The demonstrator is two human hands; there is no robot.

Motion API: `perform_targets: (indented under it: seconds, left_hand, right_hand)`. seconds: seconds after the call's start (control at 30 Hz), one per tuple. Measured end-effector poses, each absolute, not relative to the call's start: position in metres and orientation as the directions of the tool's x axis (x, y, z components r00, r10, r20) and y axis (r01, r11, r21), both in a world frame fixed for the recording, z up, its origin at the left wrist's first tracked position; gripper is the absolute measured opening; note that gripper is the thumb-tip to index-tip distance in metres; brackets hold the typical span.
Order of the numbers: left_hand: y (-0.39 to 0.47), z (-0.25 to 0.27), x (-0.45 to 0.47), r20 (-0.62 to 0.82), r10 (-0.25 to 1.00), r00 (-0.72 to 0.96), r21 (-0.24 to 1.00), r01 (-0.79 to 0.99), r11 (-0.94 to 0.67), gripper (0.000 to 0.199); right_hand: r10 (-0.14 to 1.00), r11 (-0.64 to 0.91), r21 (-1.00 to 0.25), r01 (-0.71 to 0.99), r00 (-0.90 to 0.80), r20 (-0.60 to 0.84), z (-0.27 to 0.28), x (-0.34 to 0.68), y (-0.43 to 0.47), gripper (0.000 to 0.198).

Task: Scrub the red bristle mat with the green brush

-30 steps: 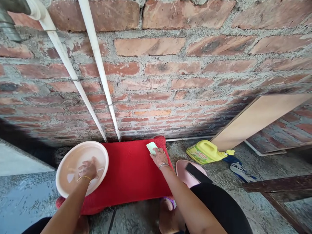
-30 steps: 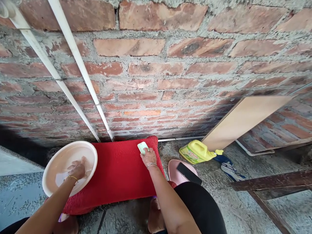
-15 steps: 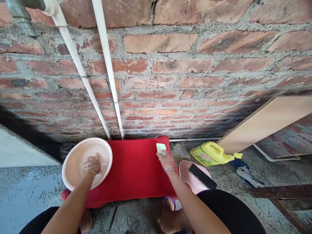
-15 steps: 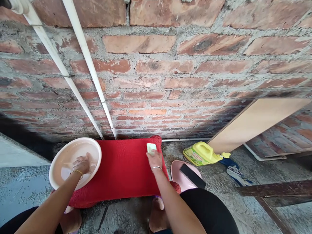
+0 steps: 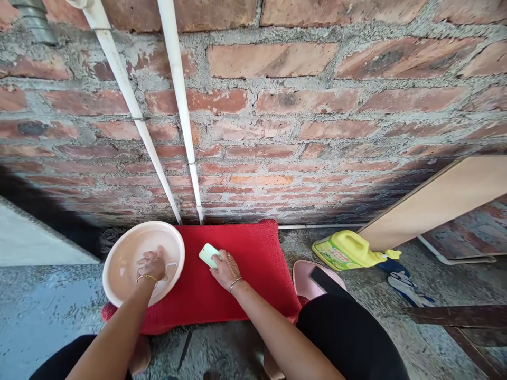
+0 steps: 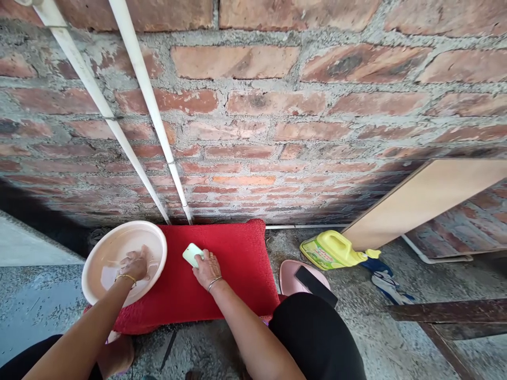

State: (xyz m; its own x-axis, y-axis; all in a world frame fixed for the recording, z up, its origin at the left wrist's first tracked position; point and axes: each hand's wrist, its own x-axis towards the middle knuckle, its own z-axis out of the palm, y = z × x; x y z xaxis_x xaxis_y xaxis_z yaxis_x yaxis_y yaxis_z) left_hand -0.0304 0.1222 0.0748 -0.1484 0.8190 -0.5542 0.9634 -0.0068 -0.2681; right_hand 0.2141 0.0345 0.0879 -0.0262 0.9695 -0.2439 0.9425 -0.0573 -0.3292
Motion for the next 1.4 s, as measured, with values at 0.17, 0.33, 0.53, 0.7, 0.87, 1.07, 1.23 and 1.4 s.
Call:
perform_targets:
  seconds: [0.17,0.33,0.53,0.7,0.87,1.07,1.23,1.4]
  left_hand:
    - [0.124,0.07,-0.031,-0.551,0.818,-0.162,-0.262,0.965,0.014,0.11]
    - [0.124,0.063,-0.035,-0.547,0.826,-0.139,-0.204,0.979,0.029,0.119]
    - [0.123,0.063,-0.033,-0.527,0.836,-0.153,-0.252,0.968,0.018,0.111]
    - [0.122,0.063,-0.032,-0.499,0.854,-0.144,-0.266,0.964,0.008,0.12]
    - [0.122,0.064,-0.033,-0.501,0.855,-0.136,-0.283,0.959,-0.013,0.12]
    - [0.121,0.069,-0.034,-0.508,0.852,-0.124,-0.26,0.966,-0.015,0.116]
    - [0.121,0.069,-0.035,-0.518,0.849,-0.102,-0.249,0.968,-0.036,0.113]
    - [0.121,0.063,-0.036,-0.499,0.86,-0.109,-0.228,0.974,-0.009,0.119]
  right_hand:
    - [0.971,-0.217,-0.34,0.915,0.167,-0.17,0.073,0.27,0.02,0.034]
    - [0.89,-0.442,-0.434,0.785,0.444,-0.102,0.061,0.339,-0.004,0.031]
    - [0.638,-0.696,-0.507,0.508,0.762,-0.112,0.056,0.394,-0.03,0.037]
    - [0.474,-0.773,-0.538,0.337,0.87,-0.136,0.054,0.389,-0.018,0.043]
    - [0.695,-0.565,-0.642,0.518,0.718,-0.033,0.057,0.316,0.017,0.044]
    - [0.966,-0.229,-0.608,0.76,0.253,-0.048,0.066,0.206,0.031,0.032]
    - [0.982,-0.151,-0.461,0.874,0.078,-0.174,0.073,0.189,0.032,0.036]
    - [0.957,-0.274,-0.408,0.871,0.205,-0.206,0.072,0.235,0.026,0.036]
